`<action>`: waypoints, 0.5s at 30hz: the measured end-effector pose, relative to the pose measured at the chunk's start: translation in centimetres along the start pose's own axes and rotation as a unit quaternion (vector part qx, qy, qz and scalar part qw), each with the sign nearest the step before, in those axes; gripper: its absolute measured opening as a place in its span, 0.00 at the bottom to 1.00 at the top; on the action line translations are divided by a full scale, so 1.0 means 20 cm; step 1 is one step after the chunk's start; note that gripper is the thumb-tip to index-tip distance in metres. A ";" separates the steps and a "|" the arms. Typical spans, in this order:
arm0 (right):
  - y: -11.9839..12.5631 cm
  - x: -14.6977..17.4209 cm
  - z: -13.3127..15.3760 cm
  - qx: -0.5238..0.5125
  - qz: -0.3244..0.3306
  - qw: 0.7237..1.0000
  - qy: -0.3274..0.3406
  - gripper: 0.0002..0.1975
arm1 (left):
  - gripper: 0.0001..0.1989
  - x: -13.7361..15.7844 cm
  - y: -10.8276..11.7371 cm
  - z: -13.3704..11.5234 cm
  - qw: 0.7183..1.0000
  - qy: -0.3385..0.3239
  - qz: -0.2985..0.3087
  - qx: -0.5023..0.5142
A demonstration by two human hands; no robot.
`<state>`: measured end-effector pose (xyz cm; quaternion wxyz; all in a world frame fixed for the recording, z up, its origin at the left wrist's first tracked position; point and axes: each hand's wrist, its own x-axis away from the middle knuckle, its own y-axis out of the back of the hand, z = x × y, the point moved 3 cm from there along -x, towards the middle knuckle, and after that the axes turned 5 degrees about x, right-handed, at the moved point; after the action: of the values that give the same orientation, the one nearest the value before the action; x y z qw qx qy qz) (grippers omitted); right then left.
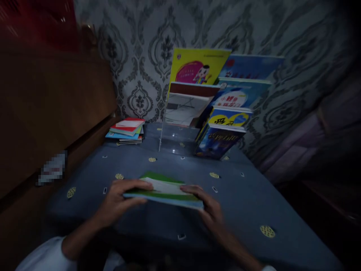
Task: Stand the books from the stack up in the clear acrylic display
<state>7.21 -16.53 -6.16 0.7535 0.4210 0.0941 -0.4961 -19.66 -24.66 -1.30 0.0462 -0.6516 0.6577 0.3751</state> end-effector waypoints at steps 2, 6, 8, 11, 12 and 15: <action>-0.02 -0.09 -0.02 -0.006 -0.027 0.998 -0.064 0.15 | 0.21 -0.09 0.00 0.10 0.992 0.071 -0.085 0.053; -0.07 -0.20 -0.05 -0.016 -0.067 0.993 -0.100 0.16 | 0.28 -0.15 -0.11 0.31 0.972 0.128 -0.171 0.098; -0.10 -0.23 -0.06 0.010 -0.067 0.993 -0.099 0.16 | 0.28 -0.16 -0.17 0.37 0.971 0.132 -0.177 0.094; -0.14 -0.25 -0.10 0.067 -0.057 0.992 -0.091 0.18 | 0.28 -0.19 -0.22 0.40 0.975 0.121 -0.163 0.093; -0.15 -0.26 -0.11 0.077 -0.055 0.992 -0.087 0.19 | 0.29 -0.21 -0.22 0.40 0.975 0.122 -0.158 0.096; -0.15 -0.31 -0.14 0.105 -0.065 0.991 -0.057 0.21 | 0.31 -0.29 -0.23 0.40 0.971 0.141 -0.159 0.111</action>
<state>2.53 -10.82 -6.11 0.6754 0.4617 0.0252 -0.5744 -18.24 -14.93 -5.83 0.0844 -0.7851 0.5829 0.1918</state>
